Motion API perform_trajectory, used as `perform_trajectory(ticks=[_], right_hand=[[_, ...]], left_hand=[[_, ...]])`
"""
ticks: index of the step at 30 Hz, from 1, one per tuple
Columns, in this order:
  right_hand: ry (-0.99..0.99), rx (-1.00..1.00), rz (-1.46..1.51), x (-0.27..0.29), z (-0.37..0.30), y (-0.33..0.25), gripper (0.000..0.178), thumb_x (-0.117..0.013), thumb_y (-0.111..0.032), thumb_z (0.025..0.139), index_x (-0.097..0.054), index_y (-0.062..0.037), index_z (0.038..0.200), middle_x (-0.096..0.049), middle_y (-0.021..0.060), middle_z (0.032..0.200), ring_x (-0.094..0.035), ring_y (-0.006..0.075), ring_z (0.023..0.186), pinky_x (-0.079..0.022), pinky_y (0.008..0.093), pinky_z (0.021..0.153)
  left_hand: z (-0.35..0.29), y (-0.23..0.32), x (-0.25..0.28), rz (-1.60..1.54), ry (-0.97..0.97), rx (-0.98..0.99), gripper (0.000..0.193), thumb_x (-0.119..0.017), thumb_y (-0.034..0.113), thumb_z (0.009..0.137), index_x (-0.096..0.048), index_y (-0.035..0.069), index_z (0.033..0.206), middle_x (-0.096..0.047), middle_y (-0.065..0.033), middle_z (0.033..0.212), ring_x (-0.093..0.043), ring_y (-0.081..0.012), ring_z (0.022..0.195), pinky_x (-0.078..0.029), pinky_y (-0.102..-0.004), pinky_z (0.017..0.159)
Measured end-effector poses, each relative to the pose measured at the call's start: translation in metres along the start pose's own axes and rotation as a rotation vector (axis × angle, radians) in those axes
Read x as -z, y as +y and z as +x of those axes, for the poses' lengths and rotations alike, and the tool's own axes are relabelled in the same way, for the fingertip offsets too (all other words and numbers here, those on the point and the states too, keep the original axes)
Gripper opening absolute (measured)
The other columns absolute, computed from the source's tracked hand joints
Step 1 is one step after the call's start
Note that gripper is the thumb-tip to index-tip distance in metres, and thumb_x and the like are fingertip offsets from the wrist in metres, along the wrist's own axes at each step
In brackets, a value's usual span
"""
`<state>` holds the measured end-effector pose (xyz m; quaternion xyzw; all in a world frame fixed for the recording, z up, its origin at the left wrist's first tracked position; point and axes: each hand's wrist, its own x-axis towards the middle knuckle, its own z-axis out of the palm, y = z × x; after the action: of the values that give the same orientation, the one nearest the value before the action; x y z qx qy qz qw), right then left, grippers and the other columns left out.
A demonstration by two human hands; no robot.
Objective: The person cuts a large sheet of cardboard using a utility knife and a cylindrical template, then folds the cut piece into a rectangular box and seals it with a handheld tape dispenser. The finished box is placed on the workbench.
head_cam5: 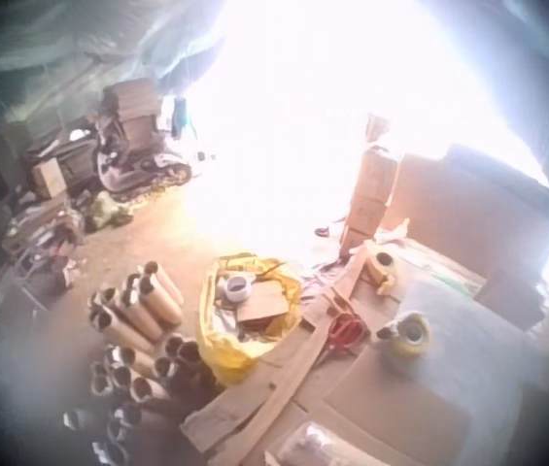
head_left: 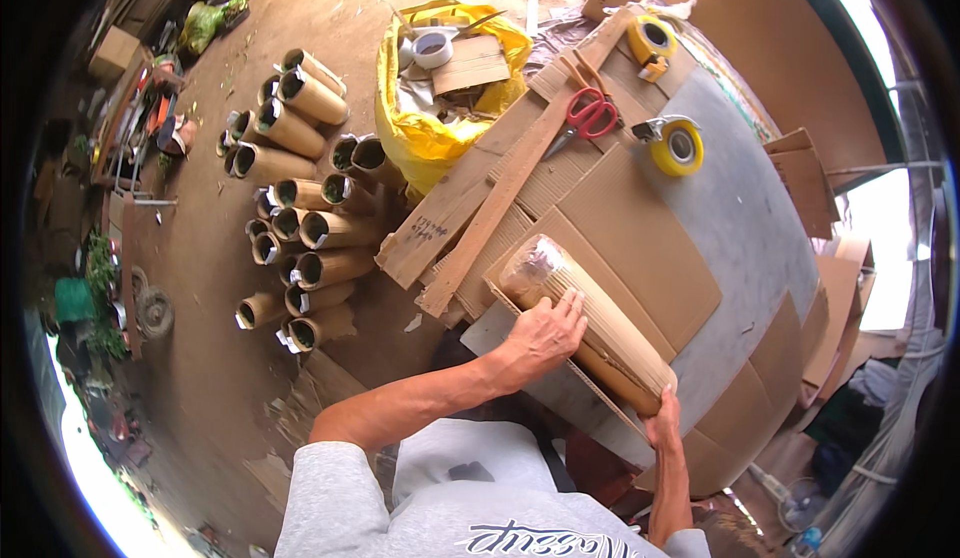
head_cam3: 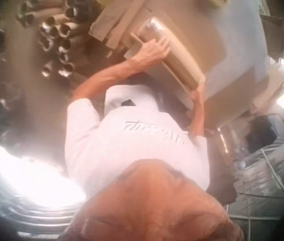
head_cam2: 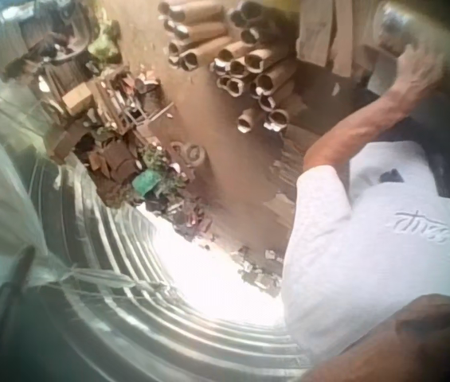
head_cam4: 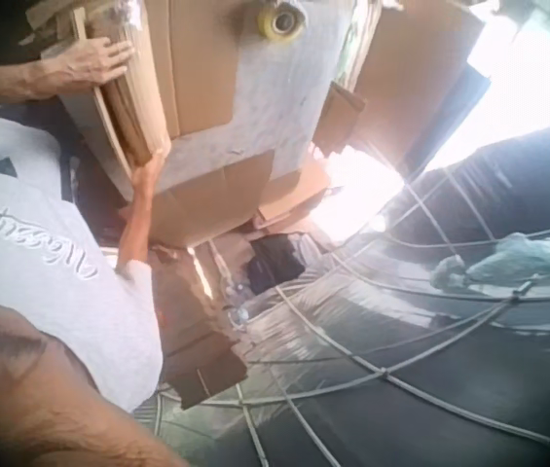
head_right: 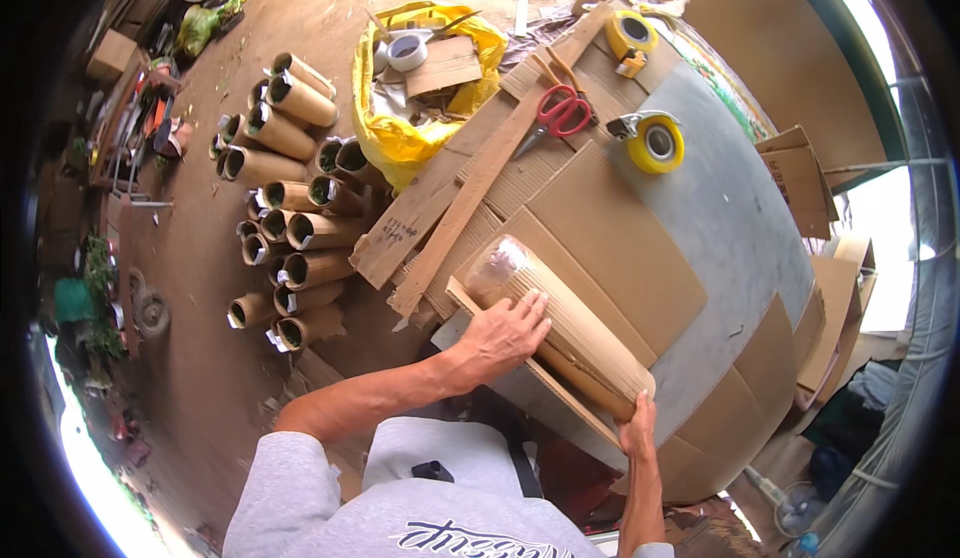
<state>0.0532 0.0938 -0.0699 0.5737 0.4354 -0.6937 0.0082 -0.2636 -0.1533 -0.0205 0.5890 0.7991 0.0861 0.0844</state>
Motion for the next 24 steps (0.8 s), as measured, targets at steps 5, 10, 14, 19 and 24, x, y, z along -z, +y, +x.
perform_trajectory(ticks=[5,10,14,19,24], right_hand=[[-0.009,-0.056,-0.006,-0.013,-0.01,-0.003,0.055,-0.036,-0.04,0.112,-0.04,-0.001,0.15,-0.047,0.0186,0.152,-0.053,0.0368,0.133,-0.045,0.055,0.109],[0.188,-0.062,-0.39,0.011,0.003,-0.004,0.056,-0.044,-0.045,0.108,-0.051,-0.0003,0.141,-0.06,0.0163,0.132,-0.059,0.0283,0.113,-0.049,0.0441,0.094],[0.437,0.452,-0.803,0.038,0.076,-0.037,0.042,-0.063,-0.037,0.1,-0.064,0.0033,0.112,-0.061,0.0125,0.095,-0.054,0.0211,0.088,-0.048,0.0382,0.079],[0.376,0.885,-1.168,-0.056,0.197,-0.166,0.081,-0.085,-0.03,0.08,-0.048,0.0077,0.141,-0.053,0.0264,0.144,-0.051,0.0402,0.133,-0.043,0.0449,0.11],[0.236,0.901,-1.288,-0.102,0.269,-0.208,0.099,-0.094,-0.036,0.062,-0.05,0.0026,0.141,-0.056,0.0224,0.136,-0.053,0.0374,0.128,-0.047,0.0433,0.106]], left_hand=[[0.001,0.003,-0.01,-0.023,-0.003,0.043,0.037,-0.055,0.019,0.096,-0.067,-0.001,0.125,-0.057,-0.0241,0.145,-0.055,-0.0319,0.134,-0.05,-0.0351,0.085],[-0.002,0.004,-0.011,-0.04,-0.018,0.044,0.037,-0.054,0.019,0.097,-0.068,-0.002,0.124,-0.056,-0.025,0.146,-0.056,-0.032,0.135,-0.05,-0.0345,0.084],[0.001,0.0,-0.011,-0.005,0.029,0.037,0.034,-0.058,0.02,0.093,-0.069,-0.002,0.116,-0.06,-0.0251,0.141,-0.059,-0.0304,0.129,-0.05,-0.0344,0.082],[0.006,-0.006,0.001,-0.011,0.014,0.006,0.033,-0.059,0.02,0.09,-0.069,-0.001,0.113,-0.064,-0.022,0.132,-0.061,-0.027,0.12,-0.051,-0.0324,0.083],[0.006,-0.007,-0.002,-0.036,0.066,-0.007,0.03,-0.059,0.019,0.089,-0.069,0.001,0.111,-0.062,-0.0212,0.134,-0.06,-0.0268,0.121,-0.052,-0.0338,0.087]])
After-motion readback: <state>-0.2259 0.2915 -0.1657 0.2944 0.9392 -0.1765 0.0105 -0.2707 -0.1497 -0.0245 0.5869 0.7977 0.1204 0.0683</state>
